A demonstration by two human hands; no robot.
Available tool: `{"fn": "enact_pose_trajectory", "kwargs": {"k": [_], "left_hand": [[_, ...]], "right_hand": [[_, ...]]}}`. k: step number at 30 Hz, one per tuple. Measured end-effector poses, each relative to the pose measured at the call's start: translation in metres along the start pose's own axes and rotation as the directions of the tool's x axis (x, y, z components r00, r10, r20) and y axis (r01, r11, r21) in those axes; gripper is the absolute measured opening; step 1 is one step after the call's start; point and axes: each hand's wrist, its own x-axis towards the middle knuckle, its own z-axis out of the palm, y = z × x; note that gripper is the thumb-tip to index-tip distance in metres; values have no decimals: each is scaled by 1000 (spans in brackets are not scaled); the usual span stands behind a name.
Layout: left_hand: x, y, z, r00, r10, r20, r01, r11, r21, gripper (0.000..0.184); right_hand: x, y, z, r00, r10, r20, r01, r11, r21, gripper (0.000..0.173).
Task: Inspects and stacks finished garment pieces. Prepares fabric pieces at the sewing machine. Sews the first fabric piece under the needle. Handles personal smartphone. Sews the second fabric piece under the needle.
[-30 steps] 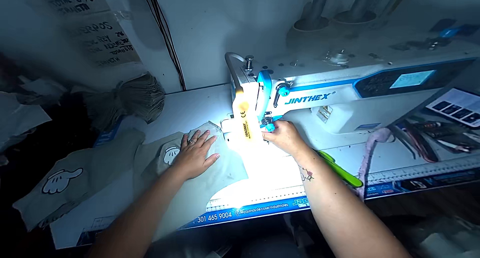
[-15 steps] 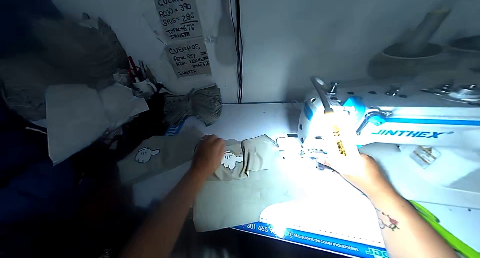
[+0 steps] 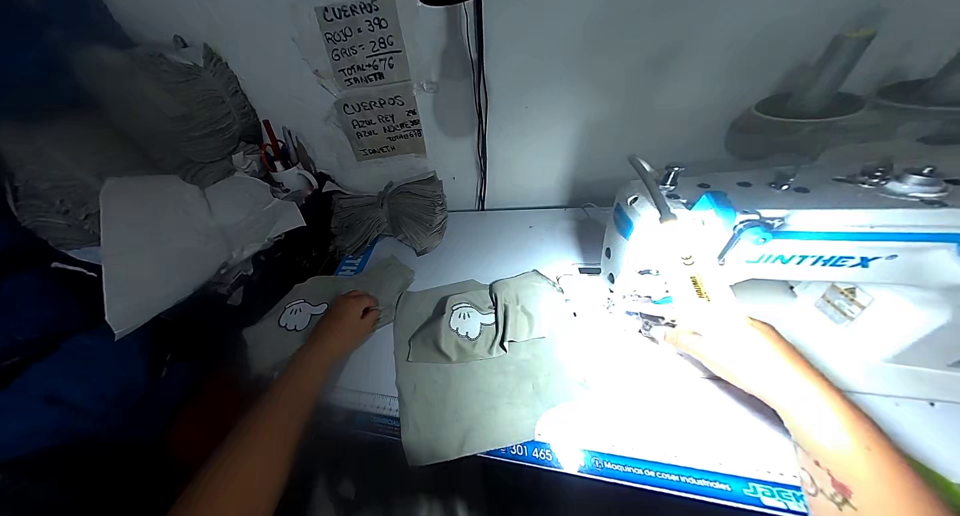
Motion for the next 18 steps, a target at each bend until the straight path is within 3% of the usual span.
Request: {"fn": "enact_pose_trajectory", "kwargs": {"k": [4, 7, 9, 11, 12, 14, 15, 17, 18], "left_hand": [[-3, 0, -8, 997, -81, 11, 81, 993, -88, 27], [-7, 5, -8, 991, -5, -134, 6, 1000, 8, 32], [-16, 23, -16, 957, 148, -248, -115, 983, 142, 30], [-28, 48, -23, 881, 369, -297, -308, 923, 232, 27], [-35, 62, -25, 834, 472, -287, -407, 876, 260, 27], [-44, 89, -22, 697, 666, -268, -595, 744, 304, 30], [-47, 100, -19, 624, 739, -256, -670, 674, 311, 30], [-51, 118, -14, 533, 807, -254, -756, 589, 284, 30], [-53, 124, -11, 520, 811, -268, -773, 580, 257, 30]], "right_hand": [[-46, -35, 1, 997, 69, -27, -67, 997, 49, 19], [-69, -56, 22, 990, -121, -70, 128, 986, 104, 21], [-75, -81, 33, 974, -226, -1, 223, 957, 186, 35], [-76, -110, 44, 942, -335, 5, 321, 905, 280, 56], [-74, -123, 51, 906, -419, -58, 415, 854, 314, 66], [-68, -145, 62, 829, -541, -143, 553, 754, 355, 86], [-66, -153, 64, 816, -571, -96, 549, 710, 442, 93], [-62, -157, 65, 815, -567, 123, 324, 620, 714, 93], [-60, -154, 66, 793, -562, 235, 161, 565, 809, 80]]}}
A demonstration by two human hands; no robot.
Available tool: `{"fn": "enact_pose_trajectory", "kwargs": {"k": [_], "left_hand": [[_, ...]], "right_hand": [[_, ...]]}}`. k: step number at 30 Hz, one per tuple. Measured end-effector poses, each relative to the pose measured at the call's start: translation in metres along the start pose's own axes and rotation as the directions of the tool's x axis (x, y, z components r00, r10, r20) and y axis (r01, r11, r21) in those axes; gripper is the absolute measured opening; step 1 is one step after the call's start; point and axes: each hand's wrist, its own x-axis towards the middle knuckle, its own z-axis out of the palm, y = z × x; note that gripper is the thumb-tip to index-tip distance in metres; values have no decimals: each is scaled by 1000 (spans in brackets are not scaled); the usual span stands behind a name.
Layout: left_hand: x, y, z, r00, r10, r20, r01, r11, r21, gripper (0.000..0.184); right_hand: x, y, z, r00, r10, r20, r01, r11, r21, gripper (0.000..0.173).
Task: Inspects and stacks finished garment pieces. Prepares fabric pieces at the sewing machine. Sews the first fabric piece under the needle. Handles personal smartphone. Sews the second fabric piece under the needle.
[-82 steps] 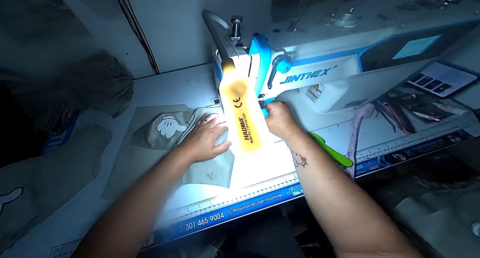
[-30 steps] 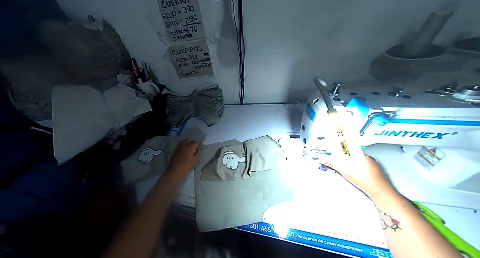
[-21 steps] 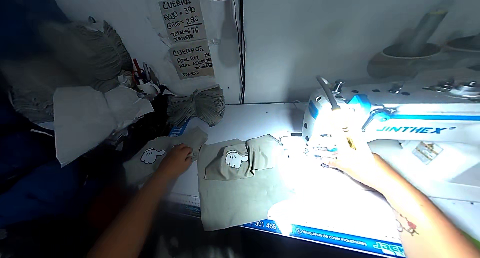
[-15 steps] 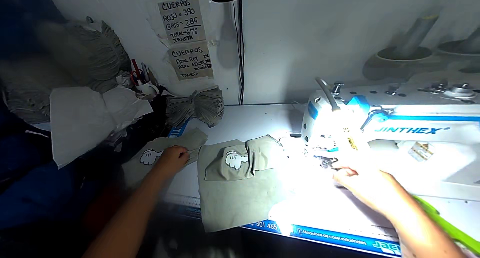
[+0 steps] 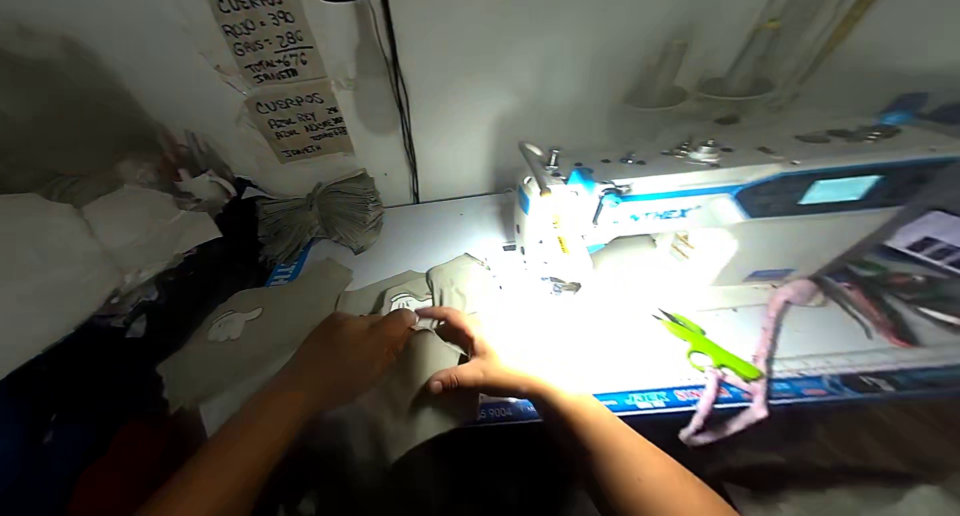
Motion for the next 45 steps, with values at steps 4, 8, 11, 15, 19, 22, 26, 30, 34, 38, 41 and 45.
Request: {"fn": "enact_pose_trajectory", "kwargs": {"k": [4, 8, 11, 15, 19, 22, 26, 30, 34, 38, 41, 45], "left_hand": [[-4, 4, 15, 989, -146, 23, 148, 977, -156, 41], [-7, 8, 14, 906, -241, 347, 351, 887, -299, 50], [-3, 8, 10, 755, -413, 509, 584, 777, -235, 27], [2, 7, 13, 590, -675, 443, 804, 536, -256, 18], [14, 8, 25, 616, -756, 220, 768, 515, -382, 12], [27, 2, 38, 645, -713, 276, 764, 591, -258, 10], [24, -2, 73, 601, -637, 483, 767, 629, -124, 22], [22, 1, 85, 572, -640, 513, 783, 612, -110, 26], [29, -11, 78, 546, -594, 592, 827, 493, -268, 30], [36, -10, 73, 543, -606, 582, 814, 550, -187, 27], [34, -3, 84, 524, -624, 580, 782, 622, -38, 28], [26, 0, 91, 546, -647, 533, 766, 643, -4, 30]], "right_hand": [[-21, -7, -22, 952, 282, 117, -301, 931, 209, 19], [-39, -10, -45, 943, 332, -7, -330, 939, 97, 8], [-45, -20, -63, 936, 283, -207, -317, 936, -155, 16], [-48, -23, -82, 920, 66, -386, -202, 924, -324, 10], [-42, -9, -99, 896, 108, -430, -230, 943, -242, 11], [-40, 11, -110, 895, 185, -406, -316, 905, -284, 15], [-47, 46, -112, 924, 147, -353, -315, 818, -482, 23], [-50, 44, -117, 906, 216, -365, -365, 834, -413, 25], [-50, 49, -127, 882, 321, -345, -395, 903, -170, 16], [-52, 50, -123, 898, 269, -347, -366, 895, -255, 16], [-51, 55, -114, 924, 148, -352, -294, 863, -410, 19], [-52, 61, -111, 916, 114, -385, -276, 875, -398, 17]]}}
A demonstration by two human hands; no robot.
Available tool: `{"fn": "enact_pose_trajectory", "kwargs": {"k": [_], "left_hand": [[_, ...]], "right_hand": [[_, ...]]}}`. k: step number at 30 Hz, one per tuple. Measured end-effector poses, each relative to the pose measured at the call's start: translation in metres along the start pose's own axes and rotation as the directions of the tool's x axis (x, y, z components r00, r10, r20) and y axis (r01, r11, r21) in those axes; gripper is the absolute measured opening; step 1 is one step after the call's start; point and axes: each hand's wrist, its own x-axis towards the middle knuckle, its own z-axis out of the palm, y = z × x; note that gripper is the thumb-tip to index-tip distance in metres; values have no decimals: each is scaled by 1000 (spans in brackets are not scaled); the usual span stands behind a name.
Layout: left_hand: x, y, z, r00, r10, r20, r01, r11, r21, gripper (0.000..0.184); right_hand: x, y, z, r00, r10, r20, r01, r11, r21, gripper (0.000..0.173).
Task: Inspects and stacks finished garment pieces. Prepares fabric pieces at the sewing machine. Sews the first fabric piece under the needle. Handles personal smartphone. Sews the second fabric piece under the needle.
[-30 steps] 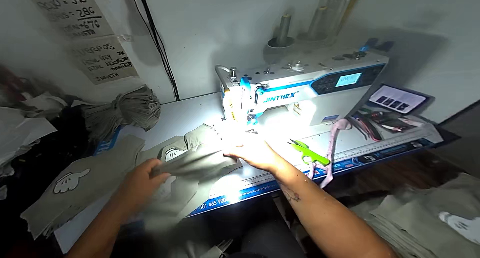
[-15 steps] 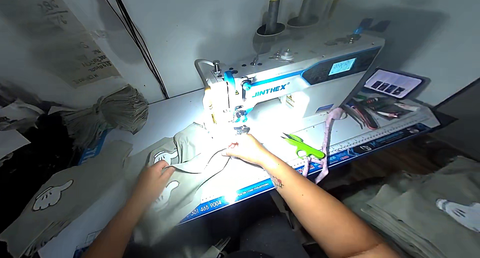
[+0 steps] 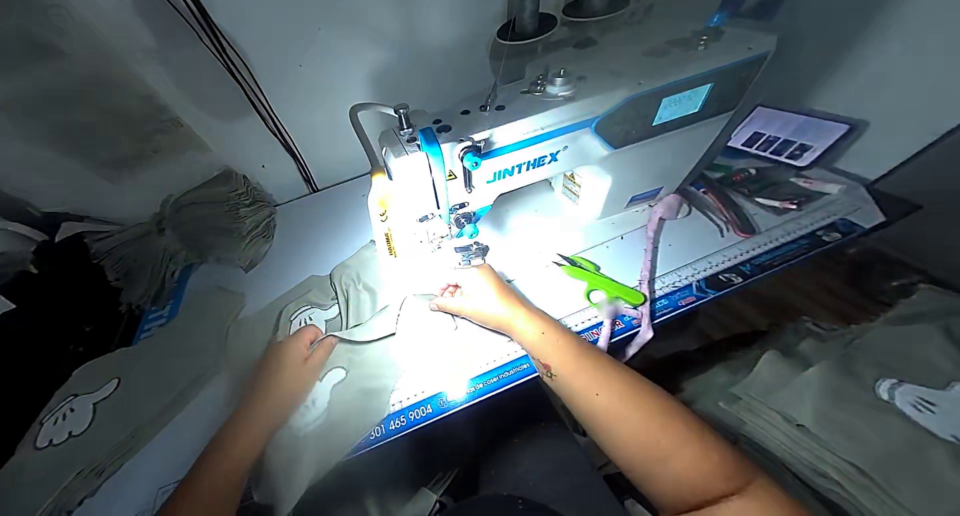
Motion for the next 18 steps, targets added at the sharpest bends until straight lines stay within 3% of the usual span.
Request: {"fn": "enact_pose_trajectory", "kwargs": {"k": [18], "left_hand": [[9, -11, 9, 998, 64, 26, -64, 998, 15, 34]], "right_hand": [[3, -5, -1, 987, 151, 52, -152, 988, 10, 28]]}}
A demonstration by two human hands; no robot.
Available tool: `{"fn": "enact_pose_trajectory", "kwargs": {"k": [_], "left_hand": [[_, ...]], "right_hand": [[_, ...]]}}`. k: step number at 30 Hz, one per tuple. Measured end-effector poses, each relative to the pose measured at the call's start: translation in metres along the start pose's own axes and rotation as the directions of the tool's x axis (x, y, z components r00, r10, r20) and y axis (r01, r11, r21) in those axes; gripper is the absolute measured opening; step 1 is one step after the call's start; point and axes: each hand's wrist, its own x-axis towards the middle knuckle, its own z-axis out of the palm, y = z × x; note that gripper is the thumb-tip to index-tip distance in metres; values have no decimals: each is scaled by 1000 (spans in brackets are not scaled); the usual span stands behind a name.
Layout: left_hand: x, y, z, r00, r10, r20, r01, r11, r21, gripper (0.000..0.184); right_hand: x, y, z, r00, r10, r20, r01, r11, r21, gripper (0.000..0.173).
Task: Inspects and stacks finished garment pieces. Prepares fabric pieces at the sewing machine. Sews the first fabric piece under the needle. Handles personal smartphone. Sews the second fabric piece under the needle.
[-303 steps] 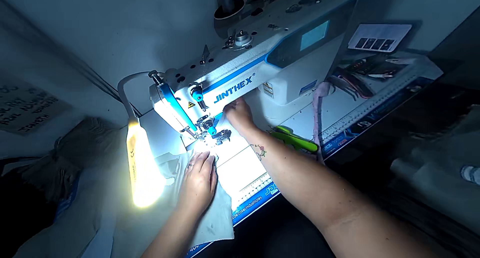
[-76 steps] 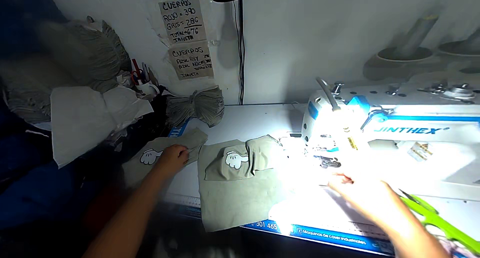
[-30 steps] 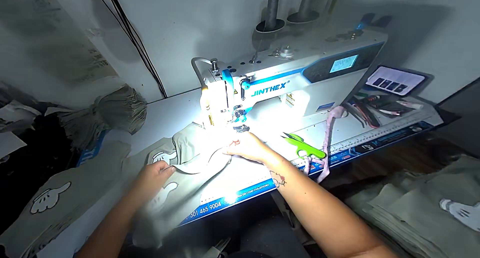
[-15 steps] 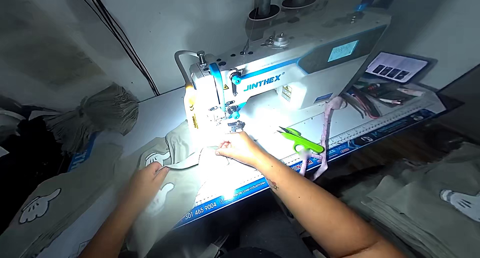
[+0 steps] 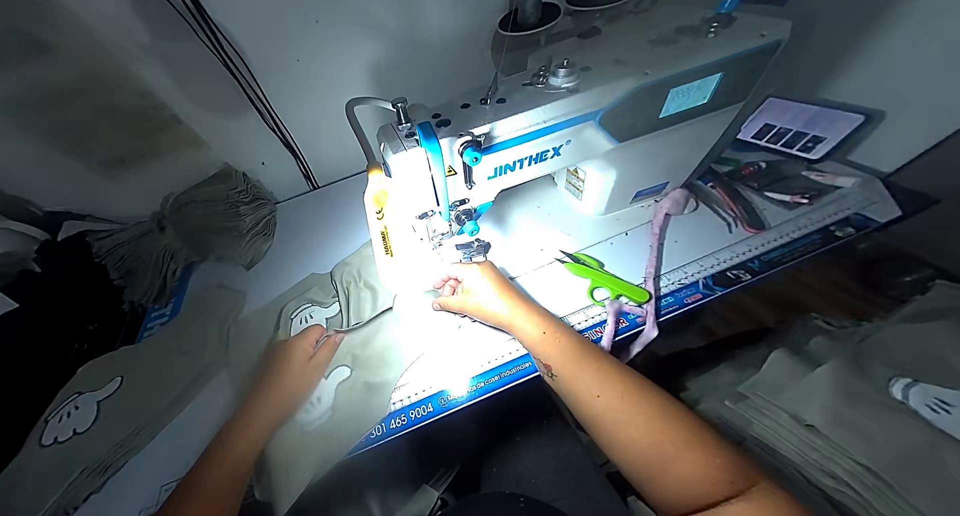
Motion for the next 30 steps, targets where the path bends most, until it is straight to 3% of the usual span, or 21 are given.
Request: {"fn": "enact_pose_trajectory", "kwargs": {"k": [3, 6, 10, 12, 14, 18, 24, 28, 30], "left_hand": [[0, 2, -1, 1000, -11, 14, 11, 1000, 14, 35], [0, 2, 0, 1000, -20, -2, 20, 1000, 16, 35], [0, 2, 2, 1000, -16, -15, 16, 1000, 7, 33], [0, 1, 2, 1000, -18, -21, 18, 1000, 5, 33], [0, 2, 2, 1000, -21, -17, 21, 1000, 5, 33], [-2, 6, -1, 999, -47, 6, 47, 999, 23, 33], [1, 1, -47, 963, -187, 192, 169, 980, 108, 36], [-8, -13, -66, 979, -201, -15, 198, 948, 248, 36], [-16, -6, -57, 982, -46, -181, 103, 943, 317, 32]], "right_hand": [[-2, -6, -1, 997, 73, -34, -72, 996, 43, 31], [-4, -2, -2, 978, 93, -185, -83, 995, 58, 25], [-6, 20, -2, 906, -161, -392, 160, 986, -35, 13], [-4, 26, 0, 859, -363, -361, 367, 928, -61, 11], [-4, 25, 1, 847, -476, -236, 466, 879, -97, 8], [-8, 17, -3, 931, -365, 19, 357, 898, -258, 21], [-7, 14, -6, 953, -291, 79, 302, 907, -293, 32], [-9, 12, -5, 953, -298, 52, 299, 904, -306, 32], [-9, 11, -5, 959, -276, 66, 283, 905, -317, 34]]}}
